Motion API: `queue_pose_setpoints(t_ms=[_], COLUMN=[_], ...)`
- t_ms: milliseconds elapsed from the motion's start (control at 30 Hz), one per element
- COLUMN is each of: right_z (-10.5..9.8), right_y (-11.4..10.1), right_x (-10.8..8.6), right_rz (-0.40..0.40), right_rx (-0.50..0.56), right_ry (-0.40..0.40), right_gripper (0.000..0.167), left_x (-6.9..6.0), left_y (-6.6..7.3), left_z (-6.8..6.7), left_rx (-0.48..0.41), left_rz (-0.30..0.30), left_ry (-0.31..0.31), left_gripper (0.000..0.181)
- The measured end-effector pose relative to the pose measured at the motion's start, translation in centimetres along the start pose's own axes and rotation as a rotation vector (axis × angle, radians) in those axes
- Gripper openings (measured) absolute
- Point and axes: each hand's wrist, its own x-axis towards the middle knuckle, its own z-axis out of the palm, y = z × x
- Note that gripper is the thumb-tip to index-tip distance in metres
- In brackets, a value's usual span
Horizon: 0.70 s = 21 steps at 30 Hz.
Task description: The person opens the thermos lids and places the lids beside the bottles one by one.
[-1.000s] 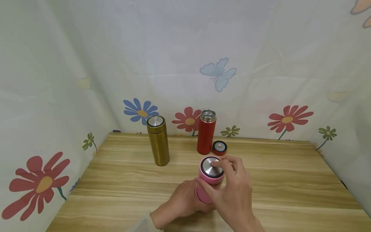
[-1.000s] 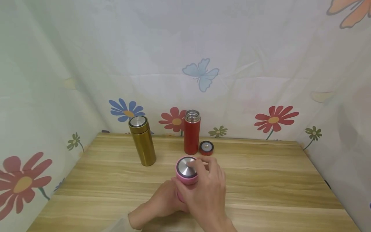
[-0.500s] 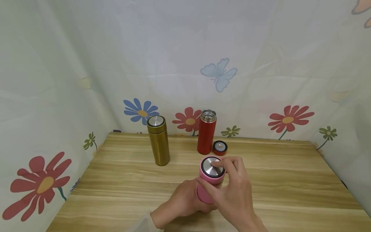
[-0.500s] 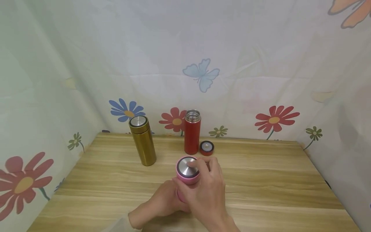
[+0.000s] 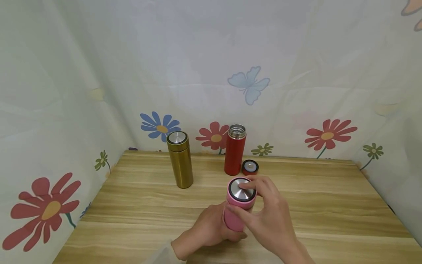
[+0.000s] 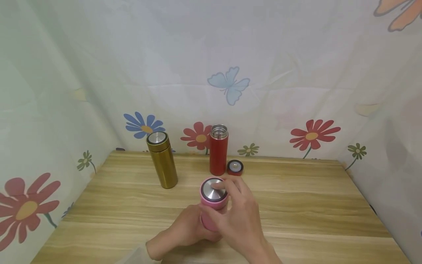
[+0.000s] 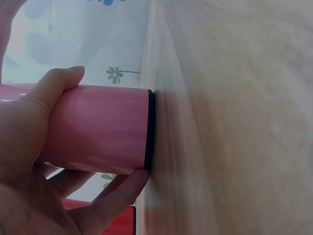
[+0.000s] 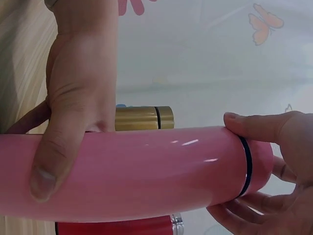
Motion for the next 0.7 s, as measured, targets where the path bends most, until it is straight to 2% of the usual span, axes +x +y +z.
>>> queue_pose_setpoints(t_ms=[333, 700], right_z=[-1.1, -1.5], right_y=[0.7, 0.9], right_x=[0.3, 0.4], right_rz=[-0.052, -0.076], right_rx=[0.106, 0.093], right_ry=[-0.104, -0.146], right_gripper=[0.058, 0.059], left_x=[-0.1, 0.0], left_y=[-0.2, -0.4], left_z=[0.0, 0.1], left_rx=[-0.015, -0.034], left_rz=[0.007, -0.004], left_ry=[0.004, -0.01], left_gripper=[0.073, 0.073])
